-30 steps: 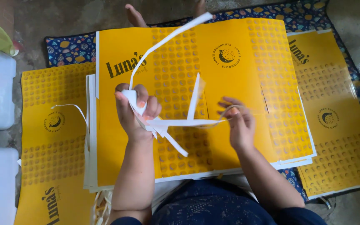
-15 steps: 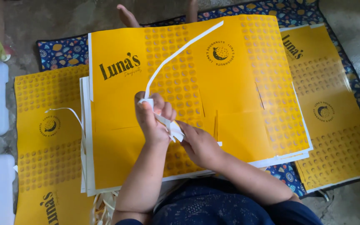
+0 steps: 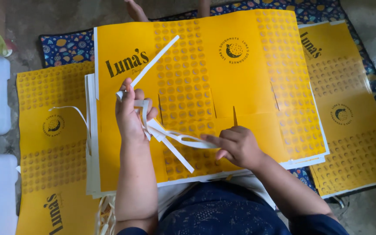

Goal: Peeling off waste strips from die-cut cardboard sheets and stacking them.

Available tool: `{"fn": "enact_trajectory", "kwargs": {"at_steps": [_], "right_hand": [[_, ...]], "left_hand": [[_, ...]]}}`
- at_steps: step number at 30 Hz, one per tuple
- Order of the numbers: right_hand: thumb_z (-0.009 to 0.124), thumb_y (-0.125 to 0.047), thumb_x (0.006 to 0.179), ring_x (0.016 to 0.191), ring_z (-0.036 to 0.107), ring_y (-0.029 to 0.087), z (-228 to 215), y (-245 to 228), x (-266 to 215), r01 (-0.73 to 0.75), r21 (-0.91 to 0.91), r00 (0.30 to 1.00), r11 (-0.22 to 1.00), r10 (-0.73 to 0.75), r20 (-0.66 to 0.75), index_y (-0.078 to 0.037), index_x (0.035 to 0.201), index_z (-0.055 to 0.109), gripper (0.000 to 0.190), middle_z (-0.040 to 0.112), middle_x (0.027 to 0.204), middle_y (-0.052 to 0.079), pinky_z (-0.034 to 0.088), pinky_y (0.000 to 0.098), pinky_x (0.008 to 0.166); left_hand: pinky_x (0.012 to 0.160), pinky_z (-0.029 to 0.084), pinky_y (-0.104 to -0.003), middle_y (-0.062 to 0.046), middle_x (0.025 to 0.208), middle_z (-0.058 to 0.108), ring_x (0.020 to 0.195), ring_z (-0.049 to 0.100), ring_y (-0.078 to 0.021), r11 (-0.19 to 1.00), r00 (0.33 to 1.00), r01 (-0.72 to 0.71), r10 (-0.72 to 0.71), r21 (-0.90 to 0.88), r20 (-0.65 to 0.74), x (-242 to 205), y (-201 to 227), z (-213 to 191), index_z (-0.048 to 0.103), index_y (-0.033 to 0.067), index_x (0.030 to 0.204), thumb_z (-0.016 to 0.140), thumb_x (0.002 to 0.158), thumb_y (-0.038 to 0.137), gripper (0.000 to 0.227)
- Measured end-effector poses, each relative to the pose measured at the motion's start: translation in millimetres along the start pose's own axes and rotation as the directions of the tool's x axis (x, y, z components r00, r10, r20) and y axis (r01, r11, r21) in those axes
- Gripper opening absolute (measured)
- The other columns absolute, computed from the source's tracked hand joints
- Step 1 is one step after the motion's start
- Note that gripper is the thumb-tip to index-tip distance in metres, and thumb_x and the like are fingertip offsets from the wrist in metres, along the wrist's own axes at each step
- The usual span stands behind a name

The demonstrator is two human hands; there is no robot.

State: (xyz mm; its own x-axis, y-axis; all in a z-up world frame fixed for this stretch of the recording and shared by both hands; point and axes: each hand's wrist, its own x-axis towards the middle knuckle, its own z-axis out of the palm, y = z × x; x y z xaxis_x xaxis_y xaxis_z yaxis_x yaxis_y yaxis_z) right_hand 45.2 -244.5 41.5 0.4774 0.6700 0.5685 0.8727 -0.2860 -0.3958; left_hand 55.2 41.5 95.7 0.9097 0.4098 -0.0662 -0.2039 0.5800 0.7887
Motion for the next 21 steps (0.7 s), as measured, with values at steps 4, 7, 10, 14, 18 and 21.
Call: {"fn": "enact_trajectory", "kwargs": {"at_steps": [4,7,10,14,18,21], "right_hand": [[0.061,-0.047,0.098,0.047,0.052,0.022,-30,-17,38,0.260,-0.072,0.965,0.963,-0.260,0.011,-0.017,0.097,0.076,0.034,0.049,0.063,0.000,0.046,0.0363,0.047],[0.061,-0.053,0.099,0.057,0.049,0.021,-31,-13,59,0.420,-0.097,0.905,0.902,-0.425,-0.031,-0.020,0.082,0.073,0.039,0.045,0.065,-0.002,0.047,0.0368,0.062],[0.064,-0.057,0.098,0.071,0.057,0.021,-18,0,64,0.451,-0.216,0.861,0.866,-0.486,-0.149,-0.021,0.080,0.070,0.041,0.052,0.070,-0.002,0.049,0.0411,0.077],[0.066,-0.061,0.095,0.085,0.064,0.027,6,17,64,0.417,-0.247,0.846,0.875,-0.473,-0.245,-0.016,0.083,0.062,0.047,0.064,0.081,0.002,0.053,0.0537,0.087],[0.076,-0.070,0.082,0.108,0.038,0.045,35,46,55,0.370,-0.125,0.851,0.921,-0.390,-0.353,-0.015,0.113,0.046,0.069,0.040,0.113,0.016,0.040,0.0606,0.093],[0.071,-0.043,0.091,0.152,0.008,0.057,48,44,52,0.194,-0.239,0.867,0.952,-0.280,-0.413,-0.017,0.159,0.030,0.083,0.014,0.160,0.035,0.018,0.0691,0.120]], "left_hand": [[0.042,0.048,-0.020,0.004,0.072,0.054,0.056,0.058,-0.0056,0.933,0.985,0.169,-0.174,0.317,-0.016,-7,-10,19,0.058,0.0187,0.124,0.065,0.095,0.035,0.035],[0.045,0.050,-0.020,0.004,0.066,0.057,0.053,0.059,-0.0033,0.933,0.927,0.230,-0.297,0.277,0.230,-23,-72,19,0.067,0.0101,0.121,0.073,0.093,0.022,0.031],[0.039,0.047,-0.021,-0.001,0.066,0.055,0.050,0.057,-0.0084,0.896,0.845,0.437,-0.440,0.081,0.303,-36,-106,31,0.062,0.0091,0.121,0.073,0.096,0.025,0.031],[0.040,0.036,-0.011,0.007,0.072,0.040,0.051,0.044,0.0010,0.781,0.770,0.584,-0.447,-0.220,0.456,-36,-124,27,0.056,0.0101,0.114,0.061,0.104,0.021,0.016],[0.035,0.045,-0.023,-0.004,0.081,0.057,0.053,0.053,-0.0094,0.881,0.802,0.469,-0.397,-0.058,0.447,-34,-118,23,0.051,0.0130,0.110,0.066,0.102,0.022,0.019],[0.035,0.048,-0.026,-0.009,0.084,0.066,0.054,0.058,-0.0137,0.938,0.857,0.332,-0.343,0.097,0.384,-25,-133,7,0.050,0.0111,0.112,0.070,0.090,0.003,0.030]]}}
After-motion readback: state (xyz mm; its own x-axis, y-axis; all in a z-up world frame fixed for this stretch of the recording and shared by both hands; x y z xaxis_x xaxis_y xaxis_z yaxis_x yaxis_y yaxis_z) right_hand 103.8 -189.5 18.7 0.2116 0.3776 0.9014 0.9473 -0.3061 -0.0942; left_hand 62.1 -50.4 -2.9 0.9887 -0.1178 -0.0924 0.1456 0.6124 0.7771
